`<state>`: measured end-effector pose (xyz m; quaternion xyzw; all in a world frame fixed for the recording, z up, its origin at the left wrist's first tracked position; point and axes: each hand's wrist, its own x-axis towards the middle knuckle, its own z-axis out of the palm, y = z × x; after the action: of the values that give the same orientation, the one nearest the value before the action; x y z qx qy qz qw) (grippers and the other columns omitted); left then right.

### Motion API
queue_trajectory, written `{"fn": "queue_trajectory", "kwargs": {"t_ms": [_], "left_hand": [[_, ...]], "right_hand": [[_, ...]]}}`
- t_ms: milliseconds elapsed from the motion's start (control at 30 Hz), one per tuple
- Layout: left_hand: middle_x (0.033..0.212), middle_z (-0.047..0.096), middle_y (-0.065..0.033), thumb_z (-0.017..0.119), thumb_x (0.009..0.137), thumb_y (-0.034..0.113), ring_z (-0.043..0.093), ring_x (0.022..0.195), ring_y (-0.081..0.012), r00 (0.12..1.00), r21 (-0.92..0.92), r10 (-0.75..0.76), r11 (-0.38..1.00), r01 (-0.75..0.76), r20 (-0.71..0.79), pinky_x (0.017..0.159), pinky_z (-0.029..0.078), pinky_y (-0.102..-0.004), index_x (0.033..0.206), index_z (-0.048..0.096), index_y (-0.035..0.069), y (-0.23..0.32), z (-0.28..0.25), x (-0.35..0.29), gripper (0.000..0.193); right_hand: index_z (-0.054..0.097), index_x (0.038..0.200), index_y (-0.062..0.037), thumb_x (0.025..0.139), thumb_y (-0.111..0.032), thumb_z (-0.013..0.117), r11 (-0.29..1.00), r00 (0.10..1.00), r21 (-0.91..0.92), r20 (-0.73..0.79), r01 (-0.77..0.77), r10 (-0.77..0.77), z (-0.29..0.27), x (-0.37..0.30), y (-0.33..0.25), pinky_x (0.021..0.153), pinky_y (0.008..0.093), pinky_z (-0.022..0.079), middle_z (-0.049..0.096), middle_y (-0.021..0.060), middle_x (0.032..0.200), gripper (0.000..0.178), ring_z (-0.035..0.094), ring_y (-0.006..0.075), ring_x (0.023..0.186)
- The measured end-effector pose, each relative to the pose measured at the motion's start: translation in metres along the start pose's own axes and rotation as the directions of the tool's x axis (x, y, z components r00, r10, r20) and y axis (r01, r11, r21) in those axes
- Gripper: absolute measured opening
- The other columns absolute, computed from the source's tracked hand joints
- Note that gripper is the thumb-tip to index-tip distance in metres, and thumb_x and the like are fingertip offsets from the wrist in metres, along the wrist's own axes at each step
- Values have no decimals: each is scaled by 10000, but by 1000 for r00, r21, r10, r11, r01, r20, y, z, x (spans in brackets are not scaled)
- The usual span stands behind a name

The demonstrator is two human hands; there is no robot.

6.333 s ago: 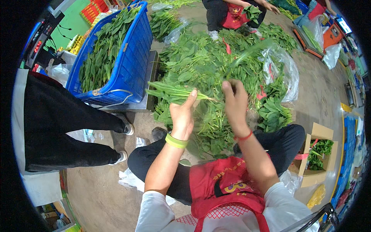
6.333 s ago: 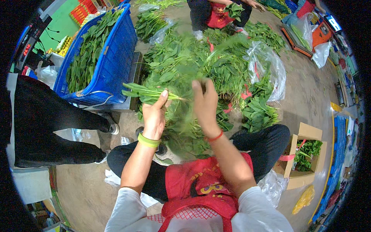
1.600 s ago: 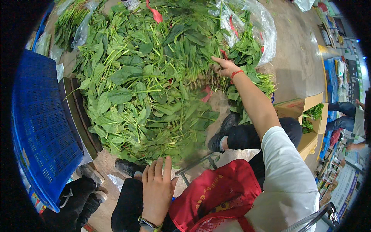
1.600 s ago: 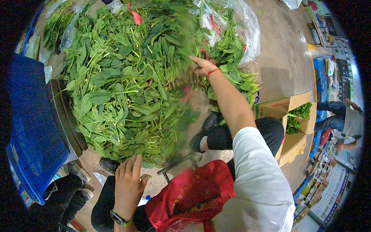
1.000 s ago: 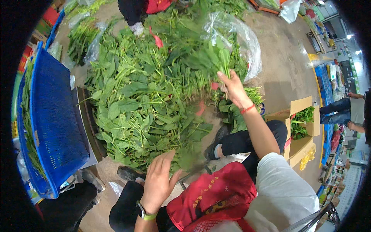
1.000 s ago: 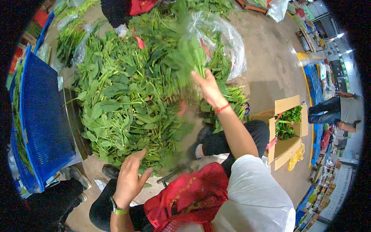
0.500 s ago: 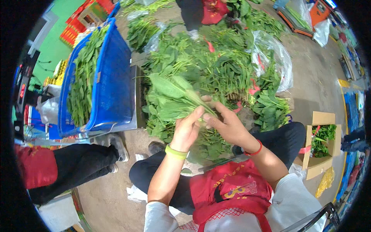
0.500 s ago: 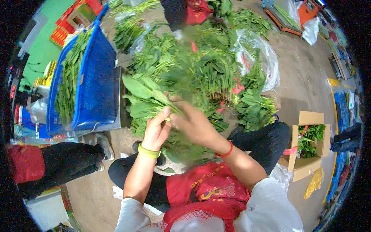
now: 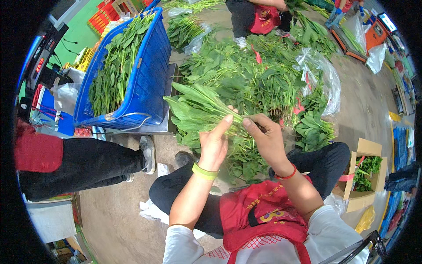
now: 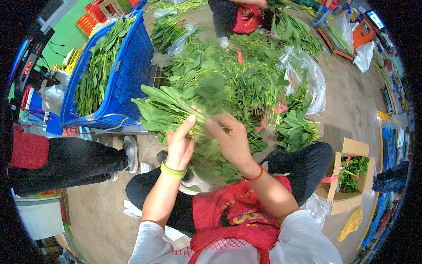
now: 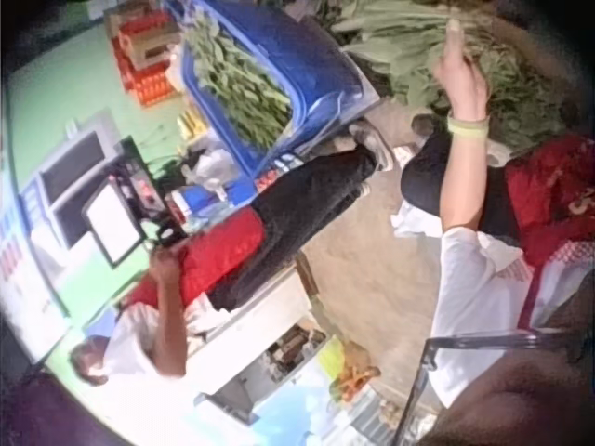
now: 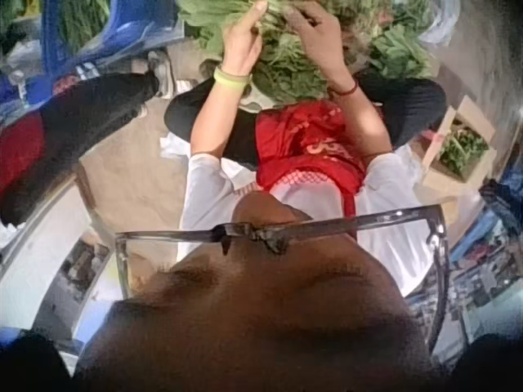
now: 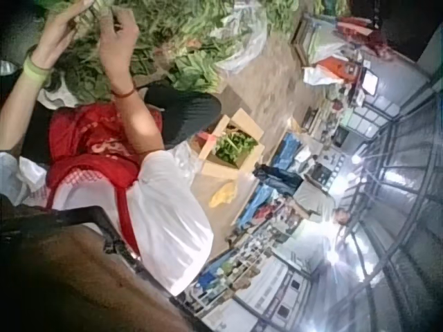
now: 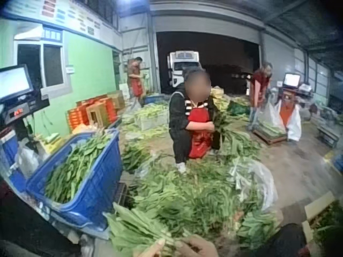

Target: The person sits on the floor and repeatedly picks up bunches of leafy green vegetables, removes rubber bands, and places the sorted greens into a blue crate. Another person works nearby in the background.

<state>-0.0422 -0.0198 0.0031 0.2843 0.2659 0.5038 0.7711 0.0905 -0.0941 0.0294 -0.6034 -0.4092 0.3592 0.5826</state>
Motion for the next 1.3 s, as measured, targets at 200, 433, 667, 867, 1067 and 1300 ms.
{"fn": "queue_trajectory", "kwargs": {"t_ms": [200,433,667,867,1067,1300], "left_hand": [[1210,676,-121,685,905,-60,666,1092,-205,995,-25,63,998,-65,-80,984,536,-358,1308,560,2,11,-6,-7,427],[1202,680,-130,693,916,-49,673,1080,-221,966,-50,151,985,-164,-209,946,559,-371,1310,557,8,15,-9,-3,421],[1170,695,-137,693,907,-59,684,1063,-222,975,60,177,984,-171,-136,970,547,-366,1298,572,-10,15,-14,0,412],[1241,671,-167,695,887,-73,687,1095,-254,991,129,114,986,-105,-65,939,570,-392,1338,530,-32,16,-13,-5,482],[1107,685,-146,647,877,-60,695,1017,-242,970,25,43,999,-38,-241,878,572,-336,1292,532,1,20,-9,-8,435],[1126,697,-156,667,936,-3,695,1020,-229,984,-21,9,1000,-13,-179,865,561,-311,1257,546,14,15,-20,5,343]], "right_hand": [[625,926,34,984,-155,641,923,968,-346,-117,169,-221,27,-3,3,686,337,476,602,138,830,199,608,235,742],[572,1077,34,974,-156,633,969,962,-245,-262,12,-78,29,17,9,755,426,493,608,191,885,225,585,388,810],[640,1157,18,942,-208,707,966,983,-233,169,115,-77,9,40,-10,828,379,519,696,168,1016,319,666,224,911],[709,1047,36,959,-225,693,987,991,-159,124,-24,44,1,38,-4,728,290,509,721,66,860,276,624,108,797],[695,1077,50,973,-207,677,998,998,-57,-57,-39,35,-7,43,-15,725,284,500,718,58,876,278,617,100,790],[646,1174,13,1011,-240,642,940,980,280,83,-197,180,-19,48,-13,724,261,487,692,24,925,301,621,100,787]]}}
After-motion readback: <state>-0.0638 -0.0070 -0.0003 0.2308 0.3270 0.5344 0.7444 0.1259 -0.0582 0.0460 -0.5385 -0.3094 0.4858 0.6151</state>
